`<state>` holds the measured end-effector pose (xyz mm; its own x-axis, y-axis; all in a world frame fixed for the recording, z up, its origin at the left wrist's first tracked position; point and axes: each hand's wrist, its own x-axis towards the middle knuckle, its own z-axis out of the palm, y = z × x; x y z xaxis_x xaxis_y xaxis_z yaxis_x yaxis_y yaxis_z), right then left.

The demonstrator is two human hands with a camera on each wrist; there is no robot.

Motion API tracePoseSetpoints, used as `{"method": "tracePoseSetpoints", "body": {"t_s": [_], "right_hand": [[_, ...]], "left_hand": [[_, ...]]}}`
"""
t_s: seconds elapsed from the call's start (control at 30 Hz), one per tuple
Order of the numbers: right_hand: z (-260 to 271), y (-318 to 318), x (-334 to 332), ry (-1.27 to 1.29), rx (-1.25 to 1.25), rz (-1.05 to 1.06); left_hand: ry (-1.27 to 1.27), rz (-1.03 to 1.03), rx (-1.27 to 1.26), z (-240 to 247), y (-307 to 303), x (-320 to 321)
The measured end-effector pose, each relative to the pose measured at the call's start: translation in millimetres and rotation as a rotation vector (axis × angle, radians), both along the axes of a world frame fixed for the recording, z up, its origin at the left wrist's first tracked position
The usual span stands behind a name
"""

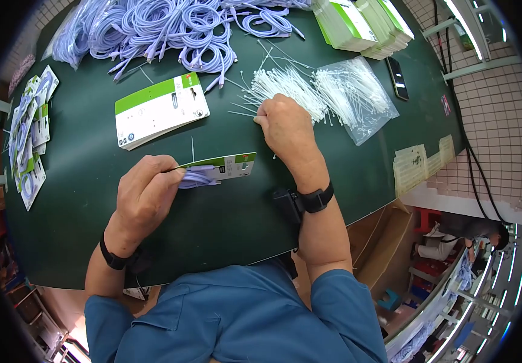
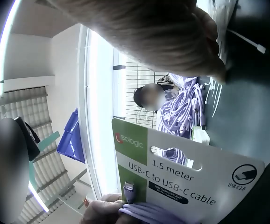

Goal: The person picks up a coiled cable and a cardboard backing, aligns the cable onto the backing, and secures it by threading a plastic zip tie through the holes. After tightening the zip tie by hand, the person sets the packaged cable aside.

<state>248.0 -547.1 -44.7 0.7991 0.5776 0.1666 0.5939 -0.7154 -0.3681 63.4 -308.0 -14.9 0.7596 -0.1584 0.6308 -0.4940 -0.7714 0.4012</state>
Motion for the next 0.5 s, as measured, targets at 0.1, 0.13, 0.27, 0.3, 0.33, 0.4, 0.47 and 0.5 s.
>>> {"method": "tracePoseSetpoints", "body": {"t_s": [0.1,0.13,0.27,0.3,0.33,0.4,0.47,0.5], "right_hand": [[-3,2,-2,-0.029,-0.019,0.000],[-3,4,-4,-0.047,-0.037,-0.001],[6,4,-5,-0.048,0.016,-0.010],[8,3,-5,-0.041,0.046,-0.009],[8,1,-4,-0.043,0.048,-0.013],[6,-4,1,0.000,-0.028,-0.023],[3,-5,3,0.022,-0.058,-0.035],[1,-4,3,-0.003,-0.049,-0.026]], "left_hand": [[0.010,-0.027,0.015,1,0,0],[0.012,-0.028,0.009,2,0,1],[0.017,-0.038,0.004,3,0,1],[0.019,-0.037,0.002,3,0,1],[0.021,-0.035,0.000,2,0,1],[0.009,-0.034,-0.002,0,0,1],[-0.007,-0.028,-0.011,-2,0,2],[-0.008,-0.034,-0.003,-2,0,2]]}}
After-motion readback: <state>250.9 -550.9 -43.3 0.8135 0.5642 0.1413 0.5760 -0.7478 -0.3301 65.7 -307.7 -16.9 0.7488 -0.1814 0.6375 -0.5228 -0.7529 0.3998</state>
